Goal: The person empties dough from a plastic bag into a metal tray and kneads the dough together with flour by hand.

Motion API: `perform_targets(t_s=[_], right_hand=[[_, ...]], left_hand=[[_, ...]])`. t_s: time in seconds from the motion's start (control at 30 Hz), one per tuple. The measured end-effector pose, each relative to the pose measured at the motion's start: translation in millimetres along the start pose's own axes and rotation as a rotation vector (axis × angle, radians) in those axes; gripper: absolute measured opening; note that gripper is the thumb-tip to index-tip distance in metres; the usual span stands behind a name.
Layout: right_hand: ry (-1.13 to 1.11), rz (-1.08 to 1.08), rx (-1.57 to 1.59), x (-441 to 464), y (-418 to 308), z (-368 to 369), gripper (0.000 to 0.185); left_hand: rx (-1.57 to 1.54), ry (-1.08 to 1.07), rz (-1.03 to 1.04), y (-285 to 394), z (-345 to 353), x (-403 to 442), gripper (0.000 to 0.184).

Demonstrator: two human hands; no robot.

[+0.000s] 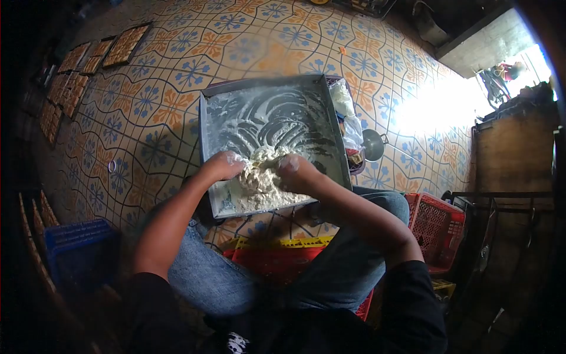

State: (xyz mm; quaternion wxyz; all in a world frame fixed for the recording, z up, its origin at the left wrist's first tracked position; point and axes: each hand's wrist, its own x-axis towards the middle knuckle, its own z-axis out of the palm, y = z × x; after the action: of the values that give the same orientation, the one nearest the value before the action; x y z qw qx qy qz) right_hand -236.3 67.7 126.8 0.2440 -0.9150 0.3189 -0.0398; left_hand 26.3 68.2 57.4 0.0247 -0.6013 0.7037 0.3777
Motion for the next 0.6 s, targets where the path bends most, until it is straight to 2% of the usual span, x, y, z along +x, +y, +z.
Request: perform_targets(t_s=[0.1, 0.17, 0.27, 0.37, 0.4, 0.43, 0.5, 0.53, 0.6], right_hand=[[0.045, 0.062, -0.229, 4.6, 32.9, 8.9, 0.019], [0.027, 0.15, -0.197, 7.5, 62.0, 34.1, 0.026], [0.136, 0.086, -0.076, 11.0, 99.8, 87.0, 0.041], [-0.018, 0.123, -0.226, 9.7, 75.4, 85.6, 0.055], [0.068, 0.098, -0.095, 8.3, 68.7, 91.1, 0.052], [0.155, 0.073, 0.036, 7.0, 66.1, 101.4, 0.049], [0.092, 0.001, 0.108, 9.8, 81.0, 143.3, 0.043], [0.107, -0.003, 0.161, 9.3, 74.4, 144.7, 0.04], [0.138, -0.012, 0.268, 8.9, 61.7, 147.6, 0.034]], left_hand=[[-0.044, 0.004, -0.049, 33.0, -19.4, -15.1, 0.045], [-0.076, 0.031, -0.057, 35.0, -12.1, -19.6, 0.054], [-0.115, -0.044, -0.089, 38.3, 2.7, -16.5, 0.064], [-0.125, 0.11, 0.058, 39.6, 21.3, -19.4, 0.051], [-0.098, 0.032, 0.049, 38.2, 23.8, -16.6, 0.067], [-0.128, 0.0, -0.002, 40.8, 25.9, -15.3, 0.069], [-0.188, -0.062, -0.101, 46.6, 31.6, -12.2, 0.072], [-0.304, -0.097, -0.069, 40.9, 38.6, -8.9, 0.076], [-0.467, -0.182, -0.167, 30.8, 55.3, 0.1, 0.074]])
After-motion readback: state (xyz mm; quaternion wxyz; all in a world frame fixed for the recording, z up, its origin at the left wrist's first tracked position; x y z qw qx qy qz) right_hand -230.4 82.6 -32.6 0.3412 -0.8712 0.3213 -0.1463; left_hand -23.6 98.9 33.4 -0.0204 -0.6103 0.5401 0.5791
